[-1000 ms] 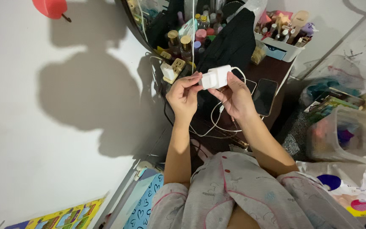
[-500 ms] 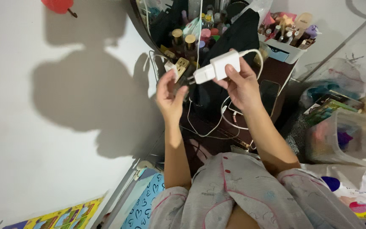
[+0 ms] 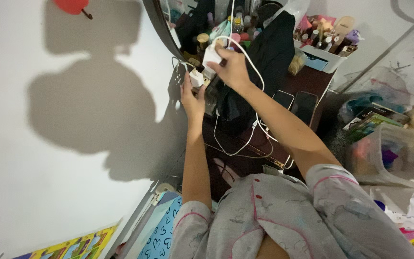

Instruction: The person organizes charging cables and adapters on a cluttered desk. They unplug a phone, rearrange a power strip, and move a white adapter to a drawer before returning it to the desk and plugging it back in.

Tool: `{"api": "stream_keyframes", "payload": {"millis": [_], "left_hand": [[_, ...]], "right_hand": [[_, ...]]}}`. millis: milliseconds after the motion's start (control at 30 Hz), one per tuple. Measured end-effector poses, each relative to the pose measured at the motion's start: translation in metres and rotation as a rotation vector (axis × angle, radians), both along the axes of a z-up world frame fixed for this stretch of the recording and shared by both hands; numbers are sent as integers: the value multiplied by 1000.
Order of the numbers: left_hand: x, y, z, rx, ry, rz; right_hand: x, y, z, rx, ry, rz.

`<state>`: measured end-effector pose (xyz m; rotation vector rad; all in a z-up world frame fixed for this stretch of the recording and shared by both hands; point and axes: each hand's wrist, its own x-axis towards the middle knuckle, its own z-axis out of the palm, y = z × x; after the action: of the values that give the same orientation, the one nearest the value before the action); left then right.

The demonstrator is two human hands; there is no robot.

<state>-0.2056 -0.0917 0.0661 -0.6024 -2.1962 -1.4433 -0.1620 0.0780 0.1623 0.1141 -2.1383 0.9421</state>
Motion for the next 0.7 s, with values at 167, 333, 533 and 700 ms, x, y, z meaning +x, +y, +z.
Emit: {"api": "stream_keyframes", "payload": {"millis": [167,333,533,700], "left_hand": [[-17,-6,-35,93,-32,-56],[-20,-14,-44,7,8,-9],[6,-6,-2,120,-18,-15],[-5,-1,-10,158,-133,-16]], "right_hand": [[-18,-9,-5,-68,-55,35],[-27,-8,-10,-30,-36,142],[-34,-10,-15,18,-28,141],[-34,-11,-18,14,-43,138]]}}
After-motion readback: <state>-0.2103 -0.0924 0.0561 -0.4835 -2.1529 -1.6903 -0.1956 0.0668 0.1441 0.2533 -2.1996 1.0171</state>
